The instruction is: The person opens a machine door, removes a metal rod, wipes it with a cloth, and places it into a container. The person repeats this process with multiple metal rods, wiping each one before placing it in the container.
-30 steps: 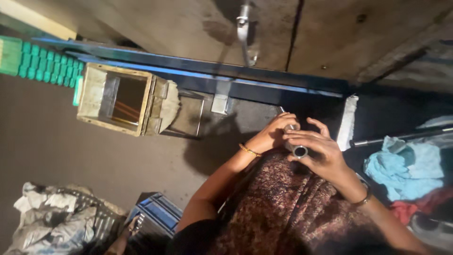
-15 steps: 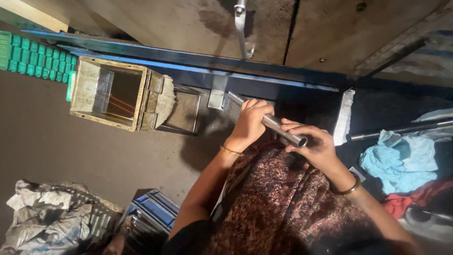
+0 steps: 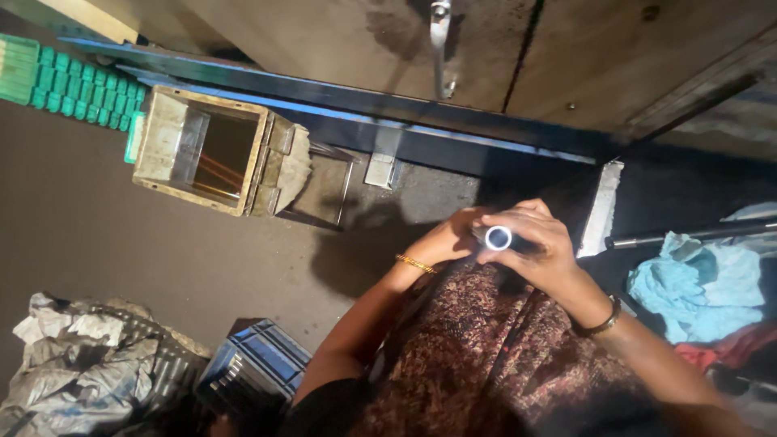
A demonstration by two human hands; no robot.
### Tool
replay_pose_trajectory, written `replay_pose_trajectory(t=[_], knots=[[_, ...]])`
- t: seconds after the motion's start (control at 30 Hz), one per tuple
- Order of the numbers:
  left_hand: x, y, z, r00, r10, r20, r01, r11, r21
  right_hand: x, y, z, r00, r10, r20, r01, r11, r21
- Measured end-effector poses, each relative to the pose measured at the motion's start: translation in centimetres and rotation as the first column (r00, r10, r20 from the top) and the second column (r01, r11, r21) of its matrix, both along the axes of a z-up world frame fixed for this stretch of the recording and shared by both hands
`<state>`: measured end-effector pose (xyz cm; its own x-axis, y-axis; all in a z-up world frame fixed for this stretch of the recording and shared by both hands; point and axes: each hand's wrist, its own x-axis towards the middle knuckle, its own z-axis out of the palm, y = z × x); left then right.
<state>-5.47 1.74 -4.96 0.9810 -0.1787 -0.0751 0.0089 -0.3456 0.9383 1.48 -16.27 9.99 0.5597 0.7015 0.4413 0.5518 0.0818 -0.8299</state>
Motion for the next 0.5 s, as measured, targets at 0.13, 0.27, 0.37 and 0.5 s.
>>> replay_pose_trajectory(t=[0.13, 0.27, 0.37, 0.5], knots=[[0.8, -0.4, -0.2, 0.980, -0.107, 0.170, 0.134, 0.979, -0.157, -0.1, 1.0, 1.8, 0.992, 0.022, 0.124, -0.011, 0.996, -0.087], [1.1, -0.3, 0.8, 0.957, -0.110, 0.270, 0.167, 0.965, -0.201, -0.4, 1.6, 2.6, 0.980, 0.021, 0.198, -0.009, 0.998, -0.060], [0.8, -0.1, 0.9, 0.958, -0.098, 0.271, 0.178, 0.940, -0.292, -0.5, 1.7, 2.7, 0.977, 0.018, 0.212, -0.005, 0.998, -0.065], [1.1, -0.6, -0.5, 0.954, -0.023, 0.298, 0.111, 0.952, -0.284, -0.3, 1.8, 2.6, 0.975, 0.004, 0.221, 0.011, 0.998, -0.069]])
